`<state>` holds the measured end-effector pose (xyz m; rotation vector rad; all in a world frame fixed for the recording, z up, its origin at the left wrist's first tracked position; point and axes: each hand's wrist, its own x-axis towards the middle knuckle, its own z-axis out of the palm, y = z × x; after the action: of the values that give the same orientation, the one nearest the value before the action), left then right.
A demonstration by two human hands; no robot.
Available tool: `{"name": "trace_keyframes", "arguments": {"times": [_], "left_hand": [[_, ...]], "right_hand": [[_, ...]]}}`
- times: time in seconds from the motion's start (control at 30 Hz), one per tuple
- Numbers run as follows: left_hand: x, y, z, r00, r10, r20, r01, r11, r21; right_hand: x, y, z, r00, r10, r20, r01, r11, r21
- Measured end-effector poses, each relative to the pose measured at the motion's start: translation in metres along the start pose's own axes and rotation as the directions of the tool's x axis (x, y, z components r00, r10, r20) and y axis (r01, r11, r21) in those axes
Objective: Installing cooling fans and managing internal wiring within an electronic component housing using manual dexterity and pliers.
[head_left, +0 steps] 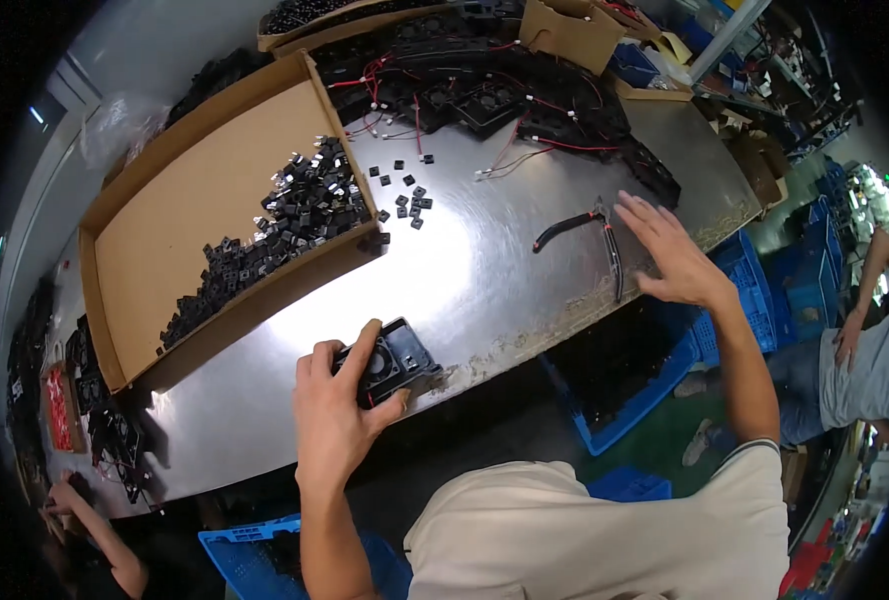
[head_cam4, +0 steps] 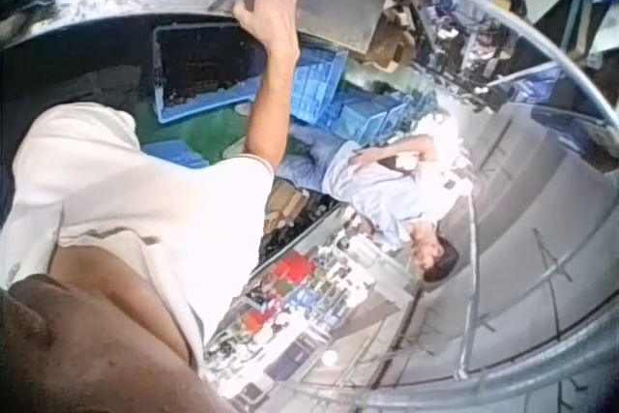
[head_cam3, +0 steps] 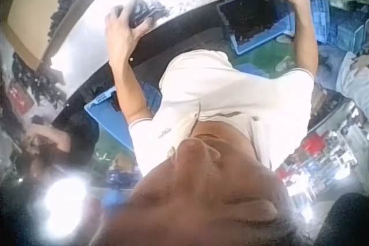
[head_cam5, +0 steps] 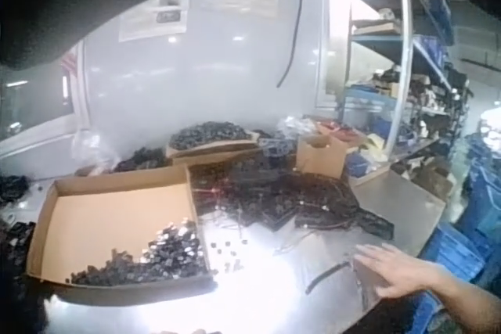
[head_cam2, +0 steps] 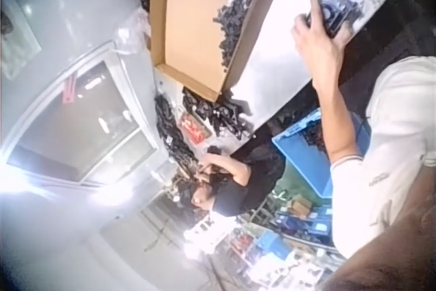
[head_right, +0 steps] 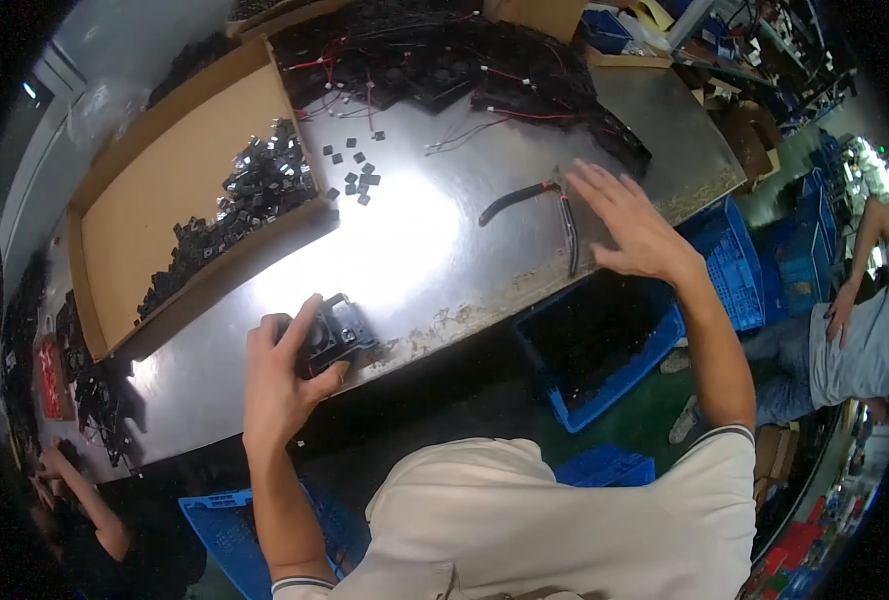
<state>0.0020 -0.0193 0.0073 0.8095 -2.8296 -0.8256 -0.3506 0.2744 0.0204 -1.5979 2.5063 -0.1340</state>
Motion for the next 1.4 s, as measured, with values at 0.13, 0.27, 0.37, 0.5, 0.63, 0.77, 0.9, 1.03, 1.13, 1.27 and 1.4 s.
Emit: {"name": "trace_keyframes", "arguments": {"times": [0.13, 0.27, 0.37, 0.5, 0.63, 0.77, 0.9, 1.03, 1.13, 1.27, 1.4], "left_hand": [[-0.007, -0.003, -0.005, 1.0, -0.017, -0.023, 0.017, 1.0, 0.0], [-0.004, -0.002, -0.006, 0.999, -0.03, -0.016, 0.031, 0.999, 0.017], [-0.001, -0.001, 0.0, 0.999, -0.012, -0.031, 0.014, 0.998, 0.054], [-0.003, 0.002, -0.001, 0.999, -0.035, -0.024, 0.037, 0.997, 0.074], [-0.005, -0.002, 0.0, 1.0, -0.006, -0.023, 0.009, 0.994, 0.109], [-0.006, -0.007, 0.002, 0.998, 0.004, -0.065, 0.001, 0.996, 0.088], [-0.006, -0.005, 0.001, 0.997, 0.012, -0.074, -0.004, 0.994, 0.106], [-0.007, -0.006, 0.001, 0.997, -0.001, -0.074, 0.008, 0.995, 0.099], [-0.005, -0.002, 0.0, 0.999, -0.032, -0.036, 0.035, 0.996, 0.076], [-0.005, 0.0, -0.002, 0.998, -0.006, -0.056, 0.01, 0.998, 0.063], [-0.005, 0.0, -0.002, 0.998, -0.024, -0.056, 0.026, 0.999, 0.039]], "right_hand": [[0.026, -0.017, 0.011, 0.989, -0.145, -0.016, 0.145, 0.989, -0.014], [0.06, -0.044, 0.044, 0.95, -0.301, -0.086, 0.301, 0.954, -0.018], [0.07, -0.07, 0.052, 0.977, -0.071, -0.201, 0.105, 0.981, 0.165], [0.083, -0.074, 0.05, 0.917, 0.221, -0.332, -0.197, 0.975, 0.107], [0.088, -0.075, 0.072, 0.843, 0.183, -0.505, -0.121, 0.981, 0.153], [0.088, -0.093, 0.064, 0.72, 0.382, -0.579, -0.013, 0.842, 0.539], [0.09, -0.107, 0.059, 0.788, 0.34, -0.514, 0.148, 0.705, 0.694], [0.105, -0.182, 0.038, 0.886, 0.207, -0.416, 0.317, 0.385, 0.867], [0.098, -0.221, 0.03, 0.945, 0.218, -0.245, 0.308, -0.326, 0.894], [0.094, -0.252, 0.023, 0.958, -0.03, -0.285, 0.263, -0.303, 0.916], [0.095, -0.259, 0.033, 0.967, -0.056, -0.248, 0.225, -0.267, 0.937]]}}
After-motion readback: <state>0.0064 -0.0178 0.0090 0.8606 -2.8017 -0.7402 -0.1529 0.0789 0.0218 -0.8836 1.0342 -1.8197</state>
